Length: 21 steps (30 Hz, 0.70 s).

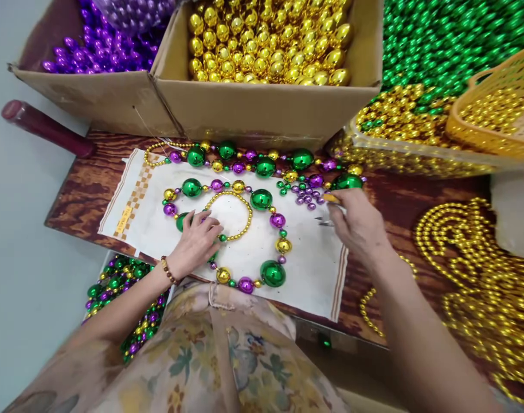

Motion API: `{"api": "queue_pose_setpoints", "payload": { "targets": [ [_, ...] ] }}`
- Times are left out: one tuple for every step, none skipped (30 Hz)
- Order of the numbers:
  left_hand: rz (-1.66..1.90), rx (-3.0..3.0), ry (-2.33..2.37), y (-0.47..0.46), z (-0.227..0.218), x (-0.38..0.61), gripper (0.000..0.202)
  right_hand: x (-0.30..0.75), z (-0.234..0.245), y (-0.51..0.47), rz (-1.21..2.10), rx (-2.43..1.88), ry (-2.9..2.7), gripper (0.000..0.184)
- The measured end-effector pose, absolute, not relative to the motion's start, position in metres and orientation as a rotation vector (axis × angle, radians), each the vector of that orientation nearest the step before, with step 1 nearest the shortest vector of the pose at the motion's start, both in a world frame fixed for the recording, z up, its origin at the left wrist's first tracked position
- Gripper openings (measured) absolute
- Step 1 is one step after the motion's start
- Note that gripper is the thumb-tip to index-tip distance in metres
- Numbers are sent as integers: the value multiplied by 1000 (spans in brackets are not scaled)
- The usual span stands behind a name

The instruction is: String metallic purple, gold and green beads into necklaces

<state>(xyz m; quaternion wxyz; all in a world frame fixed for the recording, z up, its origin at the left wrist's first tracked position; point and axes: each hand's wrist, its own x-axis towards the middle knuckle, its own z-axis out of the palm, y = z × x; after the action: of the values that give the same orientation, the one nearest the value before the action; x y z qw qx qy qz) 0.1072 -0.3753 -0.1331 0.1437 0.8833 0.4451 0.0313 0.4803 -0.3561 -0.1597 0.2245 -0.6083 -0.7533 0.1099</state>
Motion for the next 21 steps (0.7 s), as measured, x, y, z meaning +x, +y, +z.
{"api": "queue_pose_setpoints", "payload": {
  "targets": [
    [101,2532,1287,-374,-135,109,21,463,-153,-356,363,-1603,-2071,26],
    [115,2510,1285,-372,-136,109,16,445,-148,-355,448,-1522,-2089,25],
    [133,2484,1276,-370,-136,108,13,427,-144,-354,540,-1427,-2104,23],
    [157,2455,1266,-368,-136,106,11,410,-143,-351,642,-1312,-2122,23],
    [188,2422,1256,-366,-136,104,10,393,-143,-347,750,-1212,-2127,23],
    [225,2385,1246,-363,-135,101,9,378,-145,-343,834,-1118,-2125,23],
    [270,2344,1239,-361,-134,98,8,366,-148,-338,899,-1029,-2126,23],
    [319,2299,1233,-359,-133,95,10,355,-151,-332,951,-953,-2121,22],
    [374,2249,1227,-356,-131,93,12,346,-155,-327,994,-888,-2117,19],
    [433,2189,1221,-352,-130,91,14,339,-158,-322,1040,-840,-2110,16],
    [500,2115,1217,-348,-129,89,15,333,-160,-318,1094,-816,-2093,12],
    [572,2030,1217,-344,-128,88,16,328,-161,-315,1155,-815,-2060,10],
    [640,1942,1218,-339,-127,88,17,324,-161,-312,1217,-834,-2008,11],
    [704,1856,1220,-334,-126,89,18,320,-161,-311,1279,-865,-1934,12],
    [765,1773,1226,-328,-126,91,19,317,-160,-309,1340,-904,-1835,13],
    [825,1695,1233,-322,-126,94,20,313,-159,-308,1400,-940,-1710,13],
    [886,1625,1237,-316,-125,97,21,309,-158,-306,1462,-970,-1570,15],
    [945,1568,1234,-309,-125,101,23,305,-158,-305,1519,-993,-1422,17],
    [1000,1539,1230,-304,-124,104,23,301,-157,-302,1567,-1007,-1279,20],
    [1037,1555,1229,-298,-123,108,23,297,-156,-300,1603,-1009,-1151,24],
    [1049,1619,1232,-294,-121,110,22,294,-155,-297,1623,-1001,-1045,27]
  ]
}}
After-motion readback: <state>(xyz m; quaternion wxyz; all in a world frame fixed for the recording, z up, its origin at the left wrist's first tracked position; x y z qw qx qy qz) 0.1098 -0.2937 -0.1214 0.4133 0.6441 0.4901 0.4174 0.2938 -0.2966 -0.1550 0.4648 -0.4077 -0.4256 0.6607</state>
